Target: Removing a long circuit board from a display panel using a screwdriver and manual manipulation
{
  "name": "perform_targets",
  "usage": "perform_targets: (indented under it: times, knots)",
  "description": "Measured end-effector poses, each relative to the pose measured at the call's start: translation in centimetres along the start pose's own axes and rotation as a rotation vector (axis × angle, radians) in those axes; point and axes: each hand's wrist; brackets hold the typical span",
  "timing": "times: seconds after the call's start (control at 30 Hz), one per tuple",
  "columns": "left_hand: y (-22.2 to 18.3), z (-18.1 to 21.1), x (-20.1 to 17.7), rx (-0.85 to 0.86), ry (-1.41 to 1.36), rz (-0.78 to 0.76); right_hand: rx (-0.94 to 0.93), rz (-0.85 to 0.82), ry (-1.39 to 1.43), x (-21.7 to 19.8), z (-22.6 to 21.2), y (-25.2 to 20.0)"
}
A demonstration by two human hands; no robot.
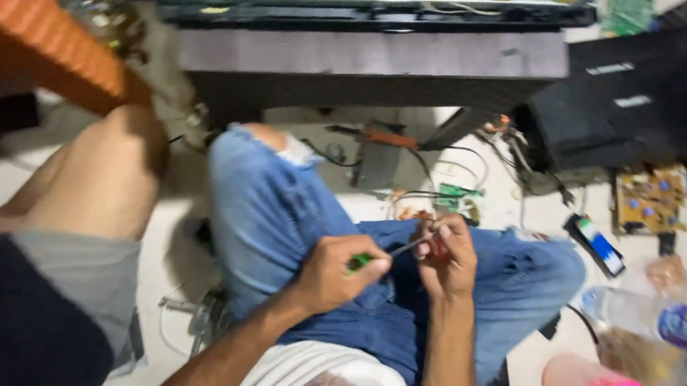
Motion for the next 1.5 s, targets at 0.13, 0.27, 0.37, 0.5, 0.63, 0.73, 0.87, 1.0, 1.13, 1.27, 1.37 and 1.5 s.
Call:
perform_targets:
  times: [0.13,0.27,0.37,0.5,0.63,0.73,0.87,1.0,1.13,1.27,1.37,1.5]
  knots:
    - [0.6,-1.0,-0.4,-0.063,0.038,-0.011,-0.023,-0.106,0.183,1.8,-0.6,0.5]
    - [1.3,-0.3,-0.4,-0.122,0.042,0.013,0.067,-0.103,0.231,0.4,0.4,1.5]
    - [1.6,-0.5,-0.5,-0.139,0.060,0.001,0.108,-0.093,0.274,-0.4,1.5,2.2]
    - [1.7,-0.4,-0.6,-0.163,0.077,-0.053,0.147,-0.082,0.305,-0.7,2.4,2.5]
    - [2.1,-0.3,0.0,-0.162,0.063,-0.040,0.184,-0.079,0.354,-1.2,2.8,3.1]
    - [2.5,-0.6,0.1,-0.185,0.080,-0.072,0.165,-0.054,0.399,-0.9,2.3,3.0]
    - [2.6,-1.8,0.1,-0.203,0.227,-0.062,0.198,-0.072,0.522,0.9,0.9,3.2]
    - [2.8,-1.9,0.4,-0.272,0.273,-0.031,0.202,-0.072,0.572,1.4,0.3,3.5]
    - [3.1,-1.7,0.4,-0.267,0.301,-0.043,0.190,-0.065,0.590,1.1,0.4,3.5]
    - [3.3,-1.9,0.3,-0.246,0.317,-0.055,0.193,-0.071,0.589,1.0,0.5,3.5]
    - [3.6,-1.7,0.0,-0.247,0.333,-0.051,0.190,-0.077,0.573,1.2,0.5,3.6]
    - [4.2,-1.5,-0.3,-0.247,0.300,-0.039,0.143,-0.006,0.522,0.7,1.2,3.7]
Point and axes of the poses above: each hand's wrist, its own y-axis towards the middle knuckle, its own x-axis out of the palm, z = x × y, and after that the axes turned 10 degrees about -x, right-handed
